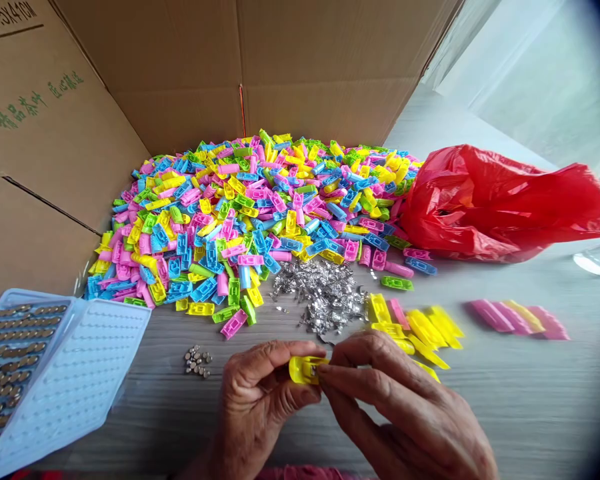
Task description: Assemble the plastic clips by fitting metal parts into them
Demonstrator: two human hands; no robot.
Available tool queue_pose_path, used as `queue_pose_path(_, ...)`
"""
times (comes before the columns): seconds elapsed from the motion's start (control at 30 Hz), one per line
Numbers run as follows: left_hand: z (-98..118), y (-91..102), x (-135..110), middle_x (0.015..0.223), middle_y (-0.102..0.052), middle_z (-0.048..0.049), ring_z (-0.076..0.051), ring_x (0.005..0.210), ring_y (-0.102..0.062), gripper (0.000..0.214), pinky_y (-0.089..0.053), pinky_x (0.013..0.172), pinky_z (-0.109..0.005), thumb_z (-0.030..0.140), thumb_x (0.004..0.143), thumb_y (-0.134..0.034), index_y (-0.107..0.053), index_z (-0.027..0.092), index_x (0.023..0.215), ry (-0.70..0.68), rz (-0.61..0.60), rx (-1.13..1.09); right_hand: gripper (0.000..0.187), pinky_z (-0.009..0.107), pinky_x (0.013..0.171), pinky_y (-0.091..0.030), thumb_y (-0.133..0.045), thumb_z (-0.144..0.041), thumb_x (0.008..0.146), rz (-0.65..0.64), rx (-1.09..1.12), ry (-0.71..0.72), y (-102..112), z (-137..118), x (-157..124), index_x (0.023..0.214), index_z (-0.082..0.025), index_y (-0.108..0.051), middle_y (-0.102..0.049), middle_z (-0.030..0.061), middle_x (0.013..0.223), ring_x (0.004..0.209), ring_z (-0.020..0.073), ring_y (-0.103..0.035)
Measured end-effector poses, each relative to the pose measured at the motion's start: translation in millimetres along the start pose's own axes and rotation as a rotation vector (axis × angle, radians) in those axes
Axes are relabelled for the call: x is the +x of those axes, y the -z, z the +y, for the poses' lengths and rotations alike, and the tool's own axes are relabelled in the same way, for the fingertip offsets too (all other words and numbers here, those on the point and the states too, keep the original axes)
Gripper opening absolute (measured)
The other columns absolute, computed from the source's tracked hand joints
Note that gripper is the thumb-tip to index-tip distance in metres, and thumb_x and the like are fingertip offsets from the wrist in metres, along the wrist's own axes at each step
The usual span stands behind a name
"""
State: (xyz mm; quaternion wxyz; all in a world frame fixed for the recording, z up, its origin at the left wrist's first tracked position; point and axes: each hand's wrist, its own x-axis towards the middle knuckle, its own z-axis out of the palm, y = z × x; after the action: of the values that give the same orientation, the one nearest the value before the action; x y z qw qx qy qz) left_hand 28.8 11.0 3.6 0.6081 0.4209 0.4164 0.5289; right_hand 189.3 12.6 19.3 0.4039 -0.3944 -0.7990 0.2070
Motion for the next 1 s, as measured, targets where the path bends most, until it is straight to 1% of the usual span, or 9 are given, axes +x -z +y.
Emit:
queue_pose_path(0.17, -3, 1.0, 0, 0.087, -0.079, 0.0000, -0.016, 0.079, -0.071, 0.023, -0.054, 0.070, -0.016, 0.024, 0.070, -0.078, -0.078, 0.031, 0.092, -0.003, -0.008, -0.003, 0.023, 0.026, 0.063, -0.048, -0.056, -0.001, 0.083, -0.024, -0.001, 0.000, 1, 0, 0, 0.096, -0.018, -0.064, -0.061, 0.0048, 0.084, 0.075, 0.0140, -0.058)
queue_pose_path(0.27, -4, 2.2, -1, 0.087, -0.079, 0.0014, -0.015, 0.079, -0.071, 0.025, -0.054, 0.070, -0.016, 0.023, 0.069, -0.079, -0.078, 0.032, 0.092, -0.012, -0.010, 0.031, 0.024, 0.029, 0.064, -0.046, -0.052, -0.002, 0.085, -0.060, -0.053, 0.015, 2, -2, 1, 0.099, -0.018, -0.064, -0.061, 0.0059, 0.086, 0.077, 0.0161, -0.056)
queue_pose_path(0.43, -7, 2.1, -3, 0.086, -0.079, 0.0028, -0.015, 0.080, -0.071, 0.025, -0.054, 0.071, -0.016, 0.020, 0.069, -0.079, -0.078, 0.033, 0.090, 0.015, -0.005, -0.006, 0.017, 0.032, 0.068, -0.045, -0.050, -0.007, 0.088, -0.100, -0.164, 0.062, 4, -6, 6, 0.089, -0.017, -0.064, -0.060, 0.0061, 0.085, 0.078, 0.0174, -0.056)
queue_pose_path(0.53, -9, 1.6, -3, 0.087, -0.079, 0.0017, -0.014, 0.078, -0.070, 0.021, -0.054, 0.071, -0.017, 0.022, 0.071, -0.078, -0.077, 0.030, 0.090, 0.086, -0.007, -0.153, 0.022, 0.029, 0.067, -0.047, -0.053, -0.006, 0.084, -0.053, -0.182, 0.011, 7, -6, 2, 0.097, -0.020, -0.064, -0.055, 0.0050, 0.090, 0.078, 0.0156, -0.056)
queue_pose_path(0.6, -10, 1.5, -3, 0.088, -0.078, 0.0004, -0.012, 0.072, -0.070, 0.021, -0.055, 0.069, -0.018, 0.022, 0.072, -0.078, -0.076, 0.028, 0.091, 0.134, -0.008, -0.261, 0.030, 0.026, 0.067, -0.049, -0.057, -0.006, 0.082, 0.017, -0.140, -0.054, 10, -4, -3, 0.107, -0.022, -0.062, -0.051, 0.0048, 0.094, 0.080, 0.0146, -0.057)
queue_pose_path(0.67, -10, 1.3, -2, 0.088, -0.078, -0.0013, -0.011, 0.067, -0.069, 0.020, -0.055, 0.067, -0.019, 0.021, 0.071, -0.078, -0.076, 0.025, 0.091, 0.156, -0.001, -0.332, 0.035, 0.025, 0.069, -0.051, -0.060, -0.009, 0.081, 0.102, -0.087, -0.127, 12, 0, -9, 0.113, -0.024, -0.060, -0.050, 0.0053, 0.099, 0.086, 0.0155, -0.057)
queue_pose_path(0.73, -10, 0.6, -2, 0.088, -0.079, -0.0026, -0.012, 0.066, -0.070, 0.020, -0.056, 0.065, -0.020, 0.021, 0.071, -0.079, -0.076, 0.023, 0.090, 0.160, 0.023, -0.368, 0.035, 0.026, 0.070, -0.052, -0.061, -0.010, 0.081, 0.164, -0.071, -0.174, 13, 6, -15, 0.112, -0.025, -0.060, -0.052, 0.0055, 0.101, 0.089, 0.0168, -0.058)
queue_pose_path(0.87, -9, -1.9, -2, 0.084, -0.079, -0.0035, -0.013, 0.063, -0.070, 0.019, -0.056, 0.063, -0.020, 0.023, 0.068, -0.080, -0.077, 0.022, 0.088, 0.182, 0.063, -0.405, 0.030, 0.025, 0.067, -0.054, -0.061, -0.010, 0.082, 0.164, -0.113, -0.176, 14, 17, -23, 0.108, -0.024, -0.063, -0.054, 0.0054, 0.097, 0.084, 0.0163, -0.059)
queue_pose_path(1.0, -7, -5.1, -2, 0.081, -0.079, -0.0041, -0.013, 0.060, -0.069, 0.021, -0.056, 0.060, -0.021, 0.024, 0.066, -0.082, -0.077, 0.021, 0.087, 0.189, 0.094, -0.425, 0.028, 0.026, 0.066, -0.055, -0.060, -0.009, 0.082, 0.213, -0.130, -0.191, 18, 20, -29, 0.105, -0.024, -0.064, -0.057, 0.0058, 0.096, 0.083, 0.0166, -0.061)
